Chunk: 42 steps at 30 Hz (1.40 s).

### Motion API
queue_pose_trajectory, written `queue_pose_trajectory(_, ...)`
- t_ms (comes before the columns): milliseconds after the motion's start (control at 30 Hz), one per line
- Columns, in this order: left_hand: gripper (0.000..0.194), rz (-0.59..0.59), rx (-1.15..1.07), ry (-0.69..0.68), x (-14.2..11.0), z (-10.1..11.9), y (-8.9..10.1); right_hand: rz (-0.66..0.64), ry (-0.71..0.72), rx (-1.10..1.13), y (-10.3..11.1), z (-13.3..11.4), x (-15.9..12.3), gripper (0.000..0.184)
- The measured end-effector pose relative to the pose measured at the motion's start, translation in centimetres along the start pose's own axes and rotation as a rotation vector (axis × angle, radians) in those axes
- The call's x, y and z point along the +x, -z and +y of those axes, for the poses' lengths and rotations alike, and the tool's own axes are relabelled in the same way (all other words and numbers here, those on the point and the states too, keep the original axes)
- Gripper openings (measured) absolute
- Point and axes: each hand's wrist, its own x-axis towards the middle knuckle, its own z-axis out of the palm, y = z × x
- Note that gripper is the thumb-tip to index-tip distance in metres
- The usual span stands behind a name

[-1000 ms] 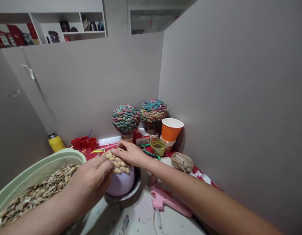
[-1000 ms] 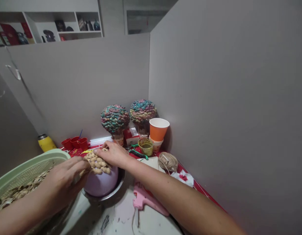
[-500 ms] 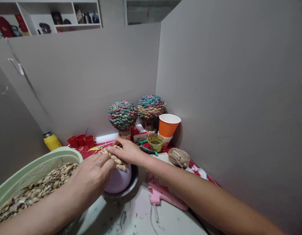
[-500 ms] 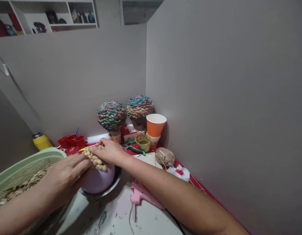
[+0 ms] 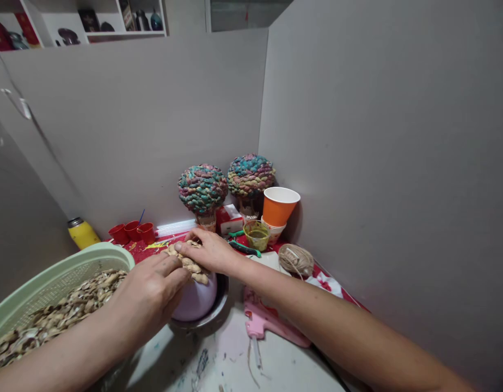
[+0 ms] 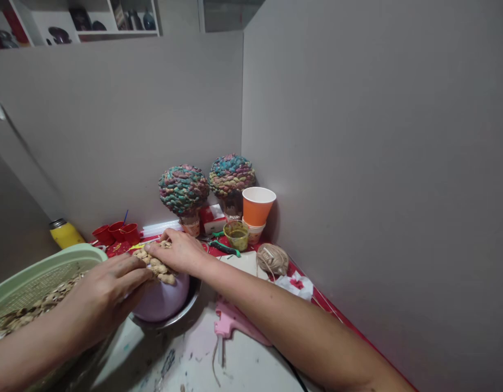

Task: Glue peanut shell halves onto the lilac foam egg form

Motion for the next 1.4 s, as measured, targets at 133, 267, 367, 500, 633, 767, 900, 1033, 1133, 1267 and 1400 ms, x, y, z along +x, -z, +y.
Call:
queue_pose_trajectory(133,0.025,0.026,-0.009,-0.005,0.0,0.1,-0.3,-0.003,-0.001,-0.003,0.0,-0.1,-0.1,0.034)
queue_pose_trajectory(267,0.025,0.072,0.063,-0.055,-0.2,0.5,-0.2,-0.005,0.001,0.002,0.0,-0.1,-0.2,0.032)
queue_pose_trajectory(367,0.021,0.058,0.0,-0.027,-0.3,0.5,0.1,0.005,0.009,0.019,0.0,0.1,-0.2,0.031)
queue_pose_trajectory(500,0.016,0.086,-0.191,0.063,-0.7,0.0,0.6,0.023,0.028,0.036,-0.2,0.6,-0.1,0.032)
queue_pose_trajectory(633,0.014,0.2,-0.257,0.199,-0.9,-0.8,1.1,0.024,0.041,0.049,-0.4,1.0,0.0,0.032)
queue_pose_trajectory(767,0.015,0.231,-0.241,0.404,-0.7,-2.0,0.8,0.026,0.045,0.056,-0.5,1.3,0.1,0.033)
queue_pose_trajectory(900,0.033,0.173,-0.35,0.541,-0.4,-3.3,-0.8,0.032,0.06,0.055,-0.7,1.6,0.1,0.034)
queue_pose_trajectory(1033,0.054,-0.001,-0.623,0.648,-0.3,-4.2,-3.3,0.043,0.115,0.043,-0.7,2.0,0.2,0.031)
queue_pose_trajectory(1133,0.057,-0.051,-0.694,0.632,-0.4,-4.4,-4.5,0.107,0.178,0.027,0.0,1.9,-0.3,0.027)
queue_pose_trajectory(1267,0.06,-0.044,-0.704,0.655,-0.4,-4.3,-4.9,0.28,0.293,0.01,1.0,0.6,-2.7,0.021)
queue_pose_trajectory(1400,0.059,-0.013,-0.699,0.658,-0.4,-4.0,-4.9,0.338,0.627,-0.103,1.0,-0.9,-5.9,0.011)
